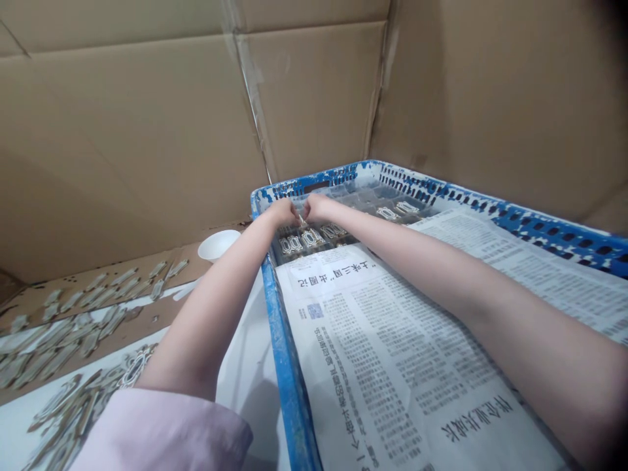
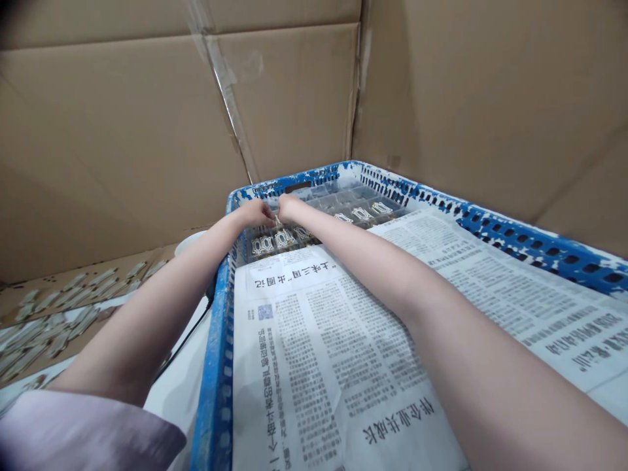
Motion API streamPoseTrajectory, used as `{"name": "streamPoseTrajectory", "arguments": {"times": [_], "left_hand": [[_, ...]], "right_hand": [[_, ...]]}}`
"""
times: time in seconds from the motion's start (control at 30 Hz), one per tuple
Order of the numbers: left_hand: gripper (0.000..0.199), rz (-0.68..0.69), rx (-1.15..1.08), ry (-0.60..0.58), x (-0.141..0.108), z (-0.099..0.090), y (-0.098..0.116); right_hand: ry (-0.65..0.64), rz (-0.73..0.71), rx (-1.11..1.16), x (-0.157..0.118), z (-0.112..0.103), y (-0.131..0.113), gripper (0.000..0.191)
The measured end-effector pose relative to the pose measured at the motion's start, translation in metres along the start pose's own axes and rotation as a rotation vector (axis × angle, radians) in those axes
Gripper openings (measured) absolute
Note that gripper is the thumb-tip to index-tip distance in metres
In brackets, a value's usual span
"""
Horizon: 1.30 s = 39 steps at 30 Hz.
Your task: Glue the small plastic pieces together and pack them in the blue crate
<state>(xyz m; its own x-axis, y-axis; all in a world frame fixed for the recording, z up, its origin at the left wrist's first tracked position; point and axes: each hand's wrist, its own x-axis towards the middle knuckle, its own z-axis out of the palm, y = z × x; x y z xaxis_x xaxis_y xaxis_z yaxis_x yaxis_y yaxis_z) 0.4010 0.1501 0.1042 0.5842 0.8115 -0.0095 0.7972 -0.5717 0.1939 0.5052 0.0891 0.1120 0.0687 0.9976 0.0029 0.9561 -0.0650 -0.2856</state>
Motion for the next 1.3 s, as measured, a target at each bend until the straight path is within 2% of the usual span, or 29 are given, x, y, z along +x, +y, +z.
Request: {"name": "streamPoseTrajectory", "arguments": {"times": [0.13, 0.37, 0.6, 0.77, 1.03, 1.3], "left_hand": [[0.044, 0.023, 0.027, 0.015, 0.001, 0.0, -0.001], [0.034, 0.045, 0.109, -0.062, 0.002, -0.001, -0.001], [0.039, 0.051, 0.149, -0.039, 0.002, 0.001, -0.001], [0.041, 0.036, 0.156, -0.031, 0.001, 0.001, -0.001], [0.044, 0.02, 0.152, -0.046, 0.0, 0.001, 0.001], [0.04, 0.007, 0.118, -0.006, 0.0, 0.001, 0.001]], "right_hand": [[0.041, 0.011, -0.004, -0.001, 0.003, 0.001, 0.018], [0.083, -0.016, -0.011, 0.004, 0.008, 0.003, 0.02], [0.098, 0.053, -0.011, 0.003, 0.01, 0.002, 0.036], [0.146, 0.062, -0.06, 0.007, 0.009, -0.003, 0.035], [0.214, -0.04, -0.137, -0.005, 0.002, -0.014, 0.028], [0.178, -0.044, -0.183, -0.012, 0.002, -0.012, 0.026]]}}
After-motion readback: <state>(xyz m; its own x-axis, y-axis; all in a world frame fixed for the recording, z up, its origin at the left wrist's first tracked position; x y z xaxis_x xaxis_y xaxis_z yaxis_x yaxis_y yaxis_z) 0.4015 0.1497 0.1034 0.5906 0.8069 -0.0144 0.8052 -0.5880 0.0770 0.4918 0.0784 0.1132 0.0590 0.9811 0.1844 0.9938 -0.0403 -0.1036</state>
